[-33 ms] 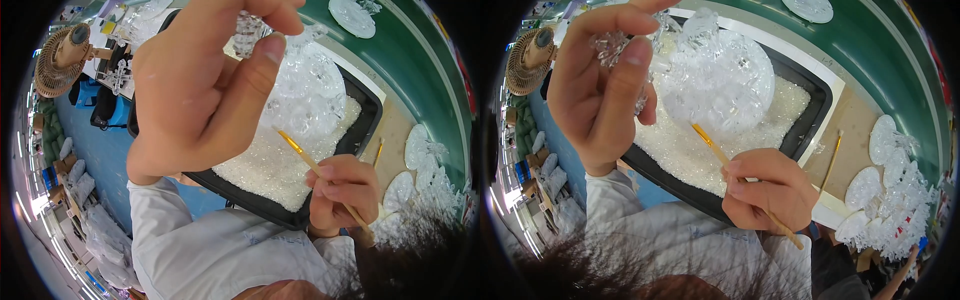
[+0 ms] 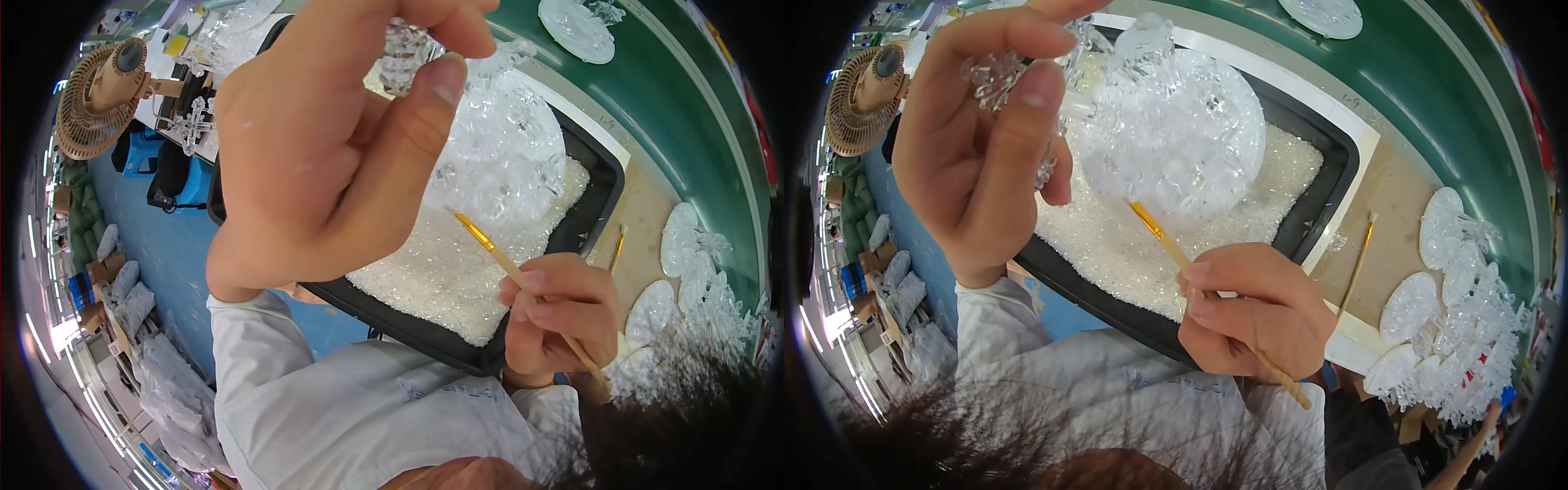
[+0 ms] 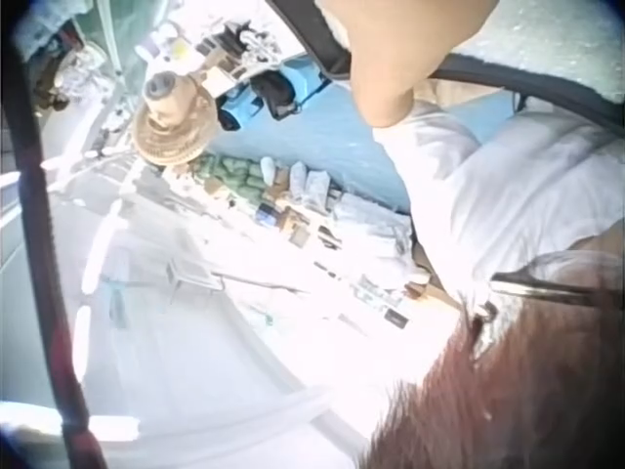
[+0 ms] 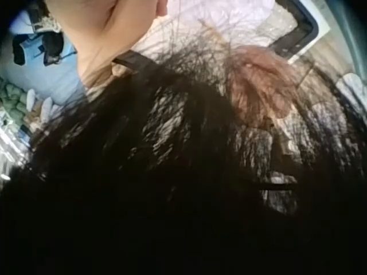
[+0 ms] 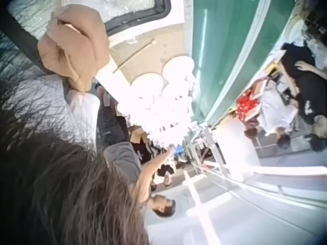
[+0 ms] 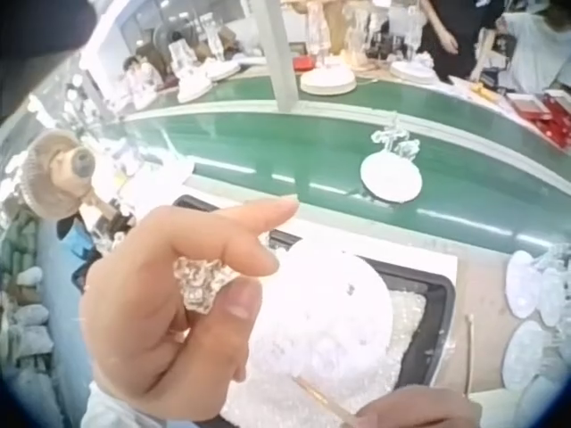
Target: Applying adhesive with a brush to clear ornaments and coating them with small decorative beads.
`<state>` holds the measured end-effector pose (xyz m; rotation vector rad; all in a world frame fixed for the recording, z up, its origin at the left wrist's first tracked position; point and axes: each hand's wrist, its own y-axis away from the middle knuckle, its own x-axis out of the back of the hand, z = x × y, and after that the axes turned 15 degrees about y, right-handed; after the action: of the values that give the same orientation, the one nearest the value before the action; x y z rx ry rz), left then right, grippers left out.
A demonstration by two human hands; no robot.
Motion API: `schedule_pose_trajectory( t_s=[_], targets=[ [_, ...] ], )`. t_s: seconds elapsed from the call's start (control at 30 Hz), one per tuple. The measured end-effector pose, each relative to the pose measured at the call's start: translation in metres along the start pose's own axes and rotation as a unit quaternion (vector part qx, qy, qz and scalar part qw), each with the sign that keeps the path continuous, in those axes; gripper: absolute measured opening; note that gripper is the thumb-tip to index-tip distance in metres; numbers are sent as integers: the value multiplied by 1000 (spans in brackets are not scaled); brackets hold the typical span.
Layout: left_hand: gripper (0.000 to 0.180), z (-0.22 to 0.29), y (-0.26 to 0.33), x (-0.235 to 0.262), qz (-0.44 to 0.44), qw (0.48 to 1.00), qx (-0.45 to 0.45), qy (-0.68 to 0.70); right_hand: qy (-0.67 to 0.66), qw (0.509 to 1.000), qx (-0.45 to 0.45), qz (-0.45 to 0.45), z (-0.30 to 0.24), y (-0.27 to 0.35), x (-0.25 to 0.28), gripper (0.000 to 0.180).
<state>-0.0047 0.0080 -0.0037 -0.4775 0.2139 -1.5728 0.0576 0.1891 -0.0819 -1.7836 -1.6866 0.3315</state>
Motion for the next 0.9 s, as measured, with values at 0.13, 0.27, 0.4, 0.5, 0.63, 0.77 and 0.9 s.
schedule_pose_trajectory(
  t_s=[0.13,0.27,0.4,0.5,0.63,0.77,0.9],
  targets=[
    [13,-1,2,-1,-3,1000,2,-1,11,1000,8,1,1,6,-4,12],
    [13,-2,1,2,-2,1000,4,-5,-4,1000,2,7,0,4,-4,14],
    [13,-2,-2,0,6,1000,8,-13,15,999,30,-18,1,2,-3,15],
    [13,-5,-5,0,13,1000,11,-16,30,998,43,-17,2,1,-4,14],
    [13,-7,-6,0,23,999,16,-23,49,996,75,-9,2,2,-5,14],
    [13,-8,-6,4,29,999,20,-23,66,991,88,-78,0,0,2,20],
    [13,-10,-7,1,32,999,23,-22,55,994,59,-77,-9,1,1,32]
  ],
)
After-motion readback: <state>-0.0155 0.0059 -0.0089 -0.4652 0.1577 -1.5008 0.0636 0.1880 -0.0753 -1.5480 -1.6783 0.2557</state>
